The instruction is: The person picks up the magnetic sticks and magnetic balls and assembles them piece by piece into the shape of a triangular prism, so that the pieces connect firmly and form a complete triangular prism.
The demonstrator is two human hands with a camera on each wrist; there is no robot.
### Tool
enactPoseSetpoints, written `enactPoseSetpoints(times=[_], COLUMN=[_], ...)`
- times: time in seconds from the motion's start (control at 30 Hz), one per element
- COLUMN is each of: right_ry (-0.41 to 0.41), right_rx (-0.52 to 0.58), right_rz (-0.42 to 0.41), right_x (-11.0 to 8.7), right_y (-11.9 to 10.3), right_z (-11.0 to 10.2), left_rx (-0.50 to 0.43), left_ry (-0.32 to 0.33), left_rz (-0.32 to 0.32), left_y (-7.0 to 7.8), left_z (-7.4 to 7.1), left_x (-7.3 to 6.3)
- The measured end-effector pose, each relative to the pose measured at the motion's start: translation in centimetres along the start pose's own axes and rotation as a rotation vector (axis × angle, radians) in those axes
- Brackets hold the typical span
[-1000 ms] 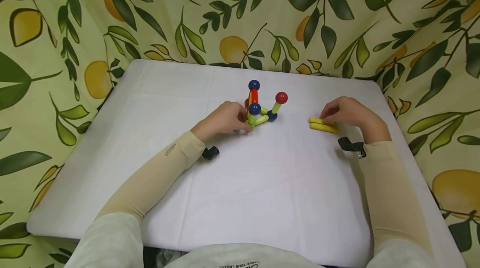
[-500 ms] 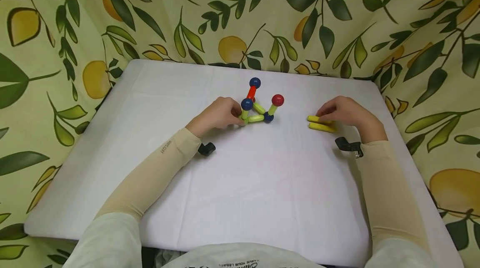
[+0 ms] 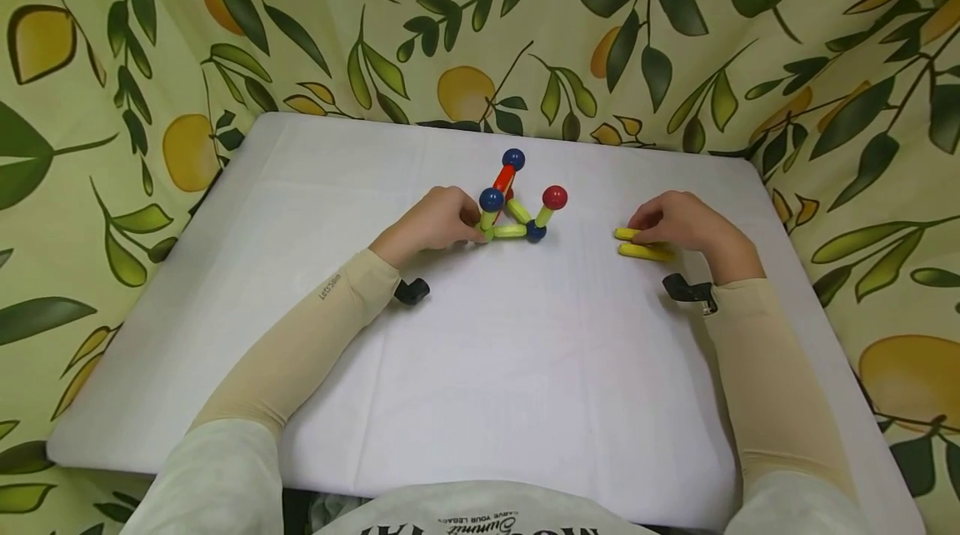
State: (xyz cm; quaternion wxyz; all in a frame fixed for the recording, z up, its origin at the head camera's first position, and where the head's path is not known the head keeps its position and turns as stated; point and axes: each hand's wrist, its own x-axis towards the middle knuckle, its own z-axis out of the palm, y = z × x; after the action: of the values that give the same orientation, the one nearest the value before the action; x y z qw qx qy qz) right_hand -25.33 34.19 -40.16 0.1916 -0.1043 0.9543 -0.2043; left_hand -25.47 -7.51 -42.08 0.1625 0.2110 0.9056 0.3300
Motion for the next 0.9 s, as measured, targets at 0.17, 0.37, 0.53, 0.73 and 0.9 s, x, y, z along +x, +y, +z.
enactPoseSetpoints(times=[0.17,0.37,0.53,0.73,0.9], right_ry=[0.072,0.238,0.397,0.511,0.495], right_rx=[0.019,0.064,0.087,0.176,0.223], right_rz=[-0.037,-0.156,-0.358,-0.531,-0.602], right_x=[-0.1,-0.8,-1.4,-1.2,0.1], right_y=[-0.9,-3.7,-7.1,-12.2,-14.8], right_z=[-0.5,-1.4,-1.7,-1.7,-0.6], left_rx=[-0.009,-0.022,-0.039,-0.057,-0.071], left_ry=[0.035,0.036,0.015,0.019,0.011], left_rz=[0.014,0.029,0.038,0.034,0.036], left_y=[-0.4,-0.4,-0.4,-0.8,-1.0], left_z=[0.0,-0.1,-0.1,-0.1,0.1], left_x=[0.3,0.4,0.6,0.8,0.8])
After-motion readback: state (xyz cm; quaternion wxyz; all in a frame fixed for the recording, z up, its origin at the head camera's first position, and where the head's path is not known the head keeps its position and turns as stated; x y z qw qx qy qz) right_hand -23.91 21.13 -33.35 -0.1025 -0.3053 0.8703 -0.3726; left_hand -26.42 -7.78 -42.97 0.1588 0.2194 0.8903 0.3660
